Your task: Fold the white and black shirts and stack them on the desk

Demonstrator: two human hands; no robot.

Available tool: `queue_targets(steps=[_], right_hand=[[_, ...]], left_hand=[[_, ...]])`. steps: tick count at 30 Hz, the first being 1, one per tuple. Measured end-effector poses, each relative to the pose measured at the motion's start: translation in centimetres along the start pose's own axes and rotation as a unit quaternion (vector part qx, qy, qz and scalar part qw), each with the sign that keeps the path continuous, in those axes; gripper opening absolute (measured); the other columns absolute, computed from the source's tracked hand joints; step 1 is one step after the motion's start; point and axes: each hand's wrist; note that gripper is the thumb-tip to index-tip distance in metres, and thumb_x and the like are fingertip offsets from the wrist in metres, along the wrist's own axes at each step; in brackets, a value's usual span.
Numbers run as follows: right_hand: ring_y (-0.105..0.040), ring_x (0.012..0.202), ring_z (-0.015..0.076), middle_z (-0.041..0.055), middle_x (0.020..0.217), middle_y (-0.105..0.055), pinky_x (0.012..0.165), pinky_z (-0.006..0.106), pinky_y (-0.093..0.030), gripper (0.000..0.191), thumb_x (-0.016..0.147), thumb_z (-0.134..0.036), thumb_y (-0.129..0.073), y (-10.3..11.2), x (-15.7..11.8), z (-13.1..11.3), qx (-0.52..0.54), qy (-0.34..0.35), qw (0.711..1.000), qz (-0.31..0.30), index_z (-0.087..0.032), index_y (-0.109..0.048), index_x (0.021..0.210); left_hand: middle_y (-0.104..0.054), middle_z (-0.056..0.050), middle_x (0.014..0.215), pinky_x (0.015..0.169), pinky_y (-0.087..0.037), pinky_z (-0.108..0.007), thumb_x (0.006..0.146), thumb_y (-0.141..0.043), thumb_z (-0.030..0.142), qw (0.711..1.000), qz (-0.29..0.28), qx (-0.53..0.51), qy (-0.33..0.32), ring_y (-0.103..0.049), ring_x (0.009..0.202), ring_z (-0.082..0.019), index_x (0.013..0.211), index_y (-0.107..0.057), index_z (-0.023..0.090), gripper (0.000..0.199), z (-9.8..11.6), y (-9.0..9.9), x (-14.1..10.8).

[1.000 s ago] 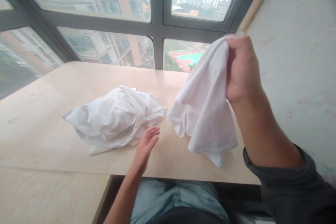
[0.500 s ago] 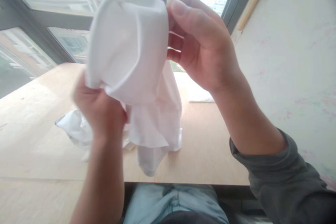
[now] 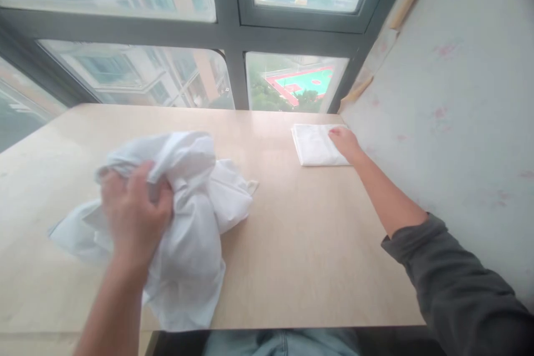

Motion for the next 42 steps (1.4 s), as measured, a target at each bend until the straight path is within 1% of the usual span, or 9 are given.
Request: queue_targets(steps=[2, 6, 12, 17, 25, 30, 33, 38, 42], right_hand=[[-0.055, 0.127, 0.0273, 0.0183, 0.136, -0.060, 0.109, 0.040, -0.042, 0.042, 0.087, -0.025, -0.050, -1.8, 0.8, 2.2, -0.044, 0.008, 0.999, -0.007, -0.012, -0.059, 0.125], [-0.035, 0.144, 0.0301, 0.0194, 0.157, -0.038, 0.118, 0.042, -0.028, 0.054, 0.089, -0.027, -0.053, -4.4, 1.2, 4.8, -0.147, 0.033, 0.988, -0.033, -0.010, -0.050, 0.141], [-0.051, 0.128, 0.0306, 0.0233, 0.139, -0.055, 0.105, 0.042, -0.039, 0.040, 0.099, -0.022, -0.037, -6.3, 0.5, 5.5, -0.258, 0.035, 0.965, -0.027, -0.008, -0.062, 0.127], [-0.063, 0.105, 0.0288, 0.0242, 0.115, -0.066, 0.082, 0.036, -0.047, 0.042, 0.097, -0.011, -0.031, -6.0, 0.4, 5.0, -0.305, 0.025, 0.952, -0.026, -0.007, -0.070, 0.111], [-0.065, 0.098, 0.0259, 0.0190, 0.114, -0.069, 0.074, 0.032, -0.043, 0.041, 0.101, -0.024, -0.033, -3.4, -0.1, 4.1, -0.323, 0.021, 0.946, 0.000, -0.013, -0.072, 0.109], [-0.065, 0.091, 0.0279, 0.0193, 0.103, -0.071, 0.071, 0.033, -0.039, 0.041, 0.100, -0.029, -0.034, -0.5, -0.4, 2.9, -0.300, -0.014, 0.952, 0.057, -0.014, -0.069, 0.114], [-0.064, 0.088, 0.0286, 0.0178, 0.097, -0.072, 0.070, 0.034, -0.039, 0.037, 0.098, -0.030, -0.039, 2.4, -0.5, 0.9, -0.273, -0.015, 0.956, 0.106, -0.015, -0.069, 0.114], [-0.064, 0.088, 0.0247, 0.0126, 0.095, -0.074, 0.077, 0.034, -0.042, 0.025, 0.094, -0.028, -0.049, 11.0, -1.9, -5.7, -0.188, 0.078, 0.953, 0.224, -0.017, -0.069, 0.106], [-0.063, 0.084, 0.0210, 0.0111, 0.094, -0.072, 0.084, 0.035, -0.044, 0.026, 0.098, -0.032, -0.048, 18.6, -3.6, -11.2, -0.058, 0.220, 0.917, 0.328, -0.016, -0.067, 0.105]], left_hand=[[-0.053, -0.017, 0.118, 0.099, -0.044, -0.057, 0.095, -0.042, 0.037, 0.996, -0.072, 0.041, 0.021, -0.050, 0.118, -0.038, 0.136, -0.055, 0.015, 0.049, -1.5, -3.1, -1.3], [-0.055, -0.009, 0.101, 0.088, -0.051, -0.048, 0.090, -0.049, 0.036, 0.995, -0.069, 0.046, 0.064, -0.056, 0.099, -0.032, 0.133, -0.056, 0.018, 0.048, -5.0, -6.3, -1.6], [-0.053, -0.004, 0.089, 0.091, -0.049, -0.042, 0.083, -0.056, 0.024, 0.991, -0.033, 0.065, 0.113, -0.054, 0.090, -0.025, 0.122, -0.064, 0.021, 0.040, -7.1, -7.0, 1.2], [-0.061, -0.012, 0.103, 0.095, -0.047, -0.054, 0.088, -0.053, 0.025, 0.979, -0.002, 0.086, 0.187, -0.057, 0.106, -0.035, 0.121, -0.066, 0.011, 0.038, -6.5, -8.1, 3.3], [-0.063, -0.016, 0.131, 0.110, -0.041, -0.054, 0.082, -0.064, 0.023, 0.994, 0.074, 0.010, 0.080, -0.054, 0.126, -0.035, 0.134, -0.056, 0.006, 0.054, -7.3, -7.3, 1.8], [-0.060, -0.020, 0.136, 0.113, -0.040, -0.052, 0.084, -0.062, 0.022, 0.986, 0.152, -0.063, -0.032, -0.053, 0.131, -0.034, 0.126, -0.061, 0.007, 0.045, -3.5, -4.2, -5.0], [-0.064, -0.016, 0.131, 0.110, -0.045, -0.048, 0.085, -0.062, 0.020, 0.981, 0.142, -0.105, -0.075, -0.058, 0.124, -0.030, 0.122, -0.064, 0.015, 0.037, -0.3, -2.9, -9.6], [-0.067, -0.012, 0.122, 0.101, -0.050, -0.044, 0.090, -0.056, 0.022, 0.983, 0.040, -0.157, -0.082, -0.063, 0.114, -0.027, 0.120, -0.063, 0.022, 0.031, 1.6, -3.6, -14.4], [-0.065, -0.013, 0.125, 0.102, -0.049, -0.048, 0.092, -0.053, 0.025, 0.982, 0.010, -0.175, -0.072, -0.061, 0.116, -0.029, 0.120, -0.062, 0.021, 0.029, 1.8, -4.4, -15.8]])
Point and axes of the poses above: each hand's wrist, its own x-axis towards the middle knuckle, its own y-axis out of the back of the hand, z = x × y
